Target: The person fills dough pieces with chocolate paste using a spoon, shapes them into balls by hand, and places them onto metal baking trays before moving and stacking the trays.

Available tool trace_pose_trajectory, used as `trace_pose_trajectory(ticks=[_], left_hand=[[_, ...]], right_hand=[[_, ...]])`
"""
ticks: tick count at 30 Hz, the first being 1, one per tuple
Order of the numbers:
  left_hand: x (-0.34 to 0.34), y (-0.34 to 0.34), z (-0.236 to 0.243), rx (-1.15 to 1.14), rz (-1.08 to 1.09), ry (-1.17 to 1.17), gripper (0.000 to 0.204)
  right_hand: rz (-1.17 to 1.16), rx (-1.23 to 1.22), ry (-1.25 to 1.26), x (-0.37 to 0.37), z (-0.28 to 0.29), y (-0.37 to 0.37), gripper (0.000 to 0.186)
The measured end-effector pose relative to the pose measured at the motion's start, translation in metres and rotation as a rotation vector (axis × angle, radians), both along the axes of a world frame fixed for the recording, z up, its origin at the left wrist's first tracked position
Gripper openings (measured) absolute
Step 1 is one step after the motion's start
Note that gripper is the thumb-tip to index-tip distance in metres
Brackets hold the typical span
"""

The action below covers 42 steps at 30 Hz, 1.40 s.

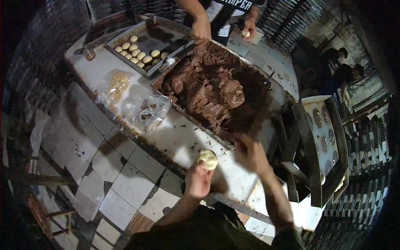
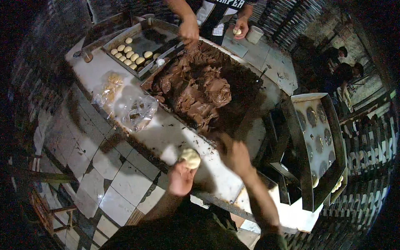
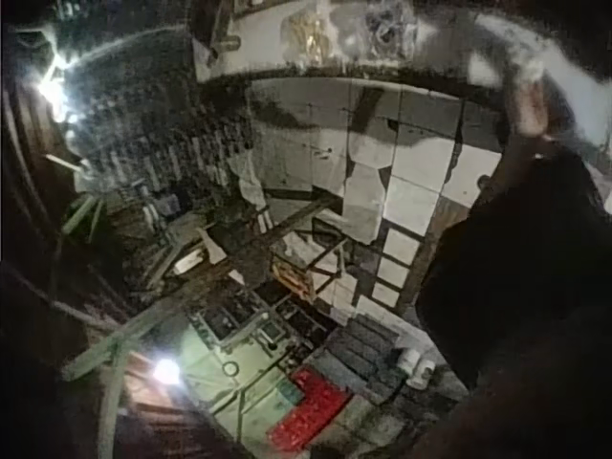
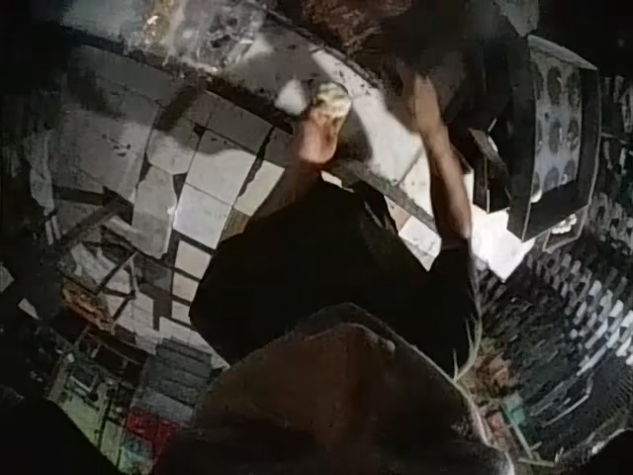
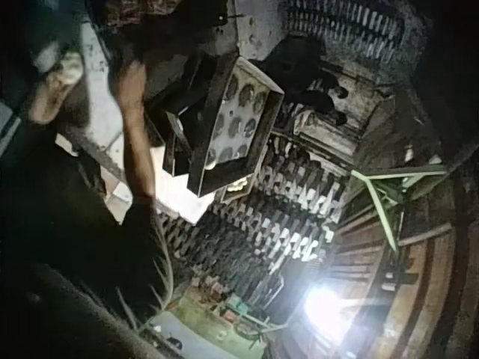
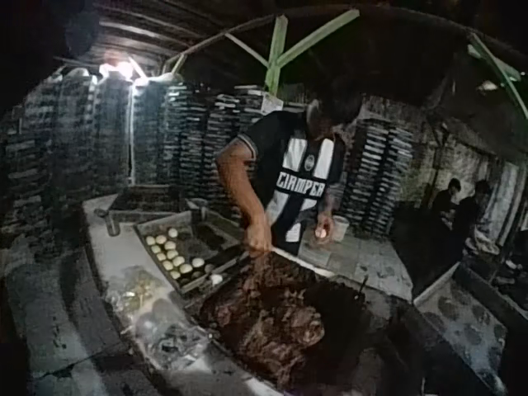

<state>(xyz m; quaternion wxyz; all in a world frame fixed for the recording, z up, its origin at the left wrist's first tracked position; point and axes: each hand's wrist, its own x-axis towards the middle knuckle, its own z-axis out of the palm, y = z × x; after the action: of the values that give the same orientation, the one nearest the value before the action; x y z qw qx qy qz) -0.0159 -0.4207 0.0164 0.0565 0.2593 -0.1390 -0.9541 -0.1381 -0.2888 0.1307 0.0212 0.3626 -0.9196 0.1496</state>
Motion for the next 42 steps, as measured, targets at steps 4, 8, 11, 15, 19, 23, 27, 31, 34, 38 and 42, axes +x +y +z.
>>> trace_pose_trajectory(ticks=[4, 8, 11, 15, 19, 23, 27, 31, 34, 38, 42], left_hand=[[-0.022, -0.034, 0.071, 0.241, -0.035, 0.218, 0.025], [-0.014, -0.052, 0.089, 0.235, -0.089, 0.367, 0.039], [-0.005, -0.050, 0.093, -0.031, -0.101, 0.295, 0.049], [0.004, -0.017, 0.078, 0.031, -0.312, 0.299, 0.068], [0.024, 0.031, 0.055, -0.011, -0.562, 0.260, 0.050], [0.043, 0.066, 0.032, 0.136, -0.532, 0.078, 0.033], [0.063, 0.152, 0.071, -0.025, -0.450, 0.090, 0.034], [0.101, 0.239, 0.088, -0.753, -0.643, 0.239, 0.038], [0.104, 0.327, 0.090, -0.766, -0.520, 0.371, 0.034], [0.098, 0.460, 0.078, -0.601, -0.491, 0.224, 0.018], [0.080, 0.556, 0.018, -1.269, -0.562, 0.625, 0.032]], right_hand=[[-0.098, -0.268, -0.177, 0.067, -0.013, 0.002, 0.016], [-0.338, -0.815, -0.369, 0.052, -0.080, 0.043, 0.019], [-0.517, -0.387, -0.389, 0.045, -0.083, 0.053, 0.031], [-0.464, -0.436, 0.105, 0.063, -0.067, 0.042, 0.019], [-0.502, -0.858, -1.089, 0.078, 0.006, 0.030, 0.034], [0.320, -0.515, -0.080, 0.109, -0.001, 0.088, 0.020], [0.195, -0.302, 0.102, 0.143, -0.024, 0.184, 0.028], [0.101, -0.531, -0.627, 0.159, 0.037, 0.283, 0.021], [-0.062, -0.701, -0.594, 0.203, 0.014, 0.363, 0.029], [-0.284, -0.364, 0.061, 0.279, -0.034, 0.444, 0.050], [-0.685, -0.819, -0.078, 0.290, -0.072, 0.542, 0.027]])
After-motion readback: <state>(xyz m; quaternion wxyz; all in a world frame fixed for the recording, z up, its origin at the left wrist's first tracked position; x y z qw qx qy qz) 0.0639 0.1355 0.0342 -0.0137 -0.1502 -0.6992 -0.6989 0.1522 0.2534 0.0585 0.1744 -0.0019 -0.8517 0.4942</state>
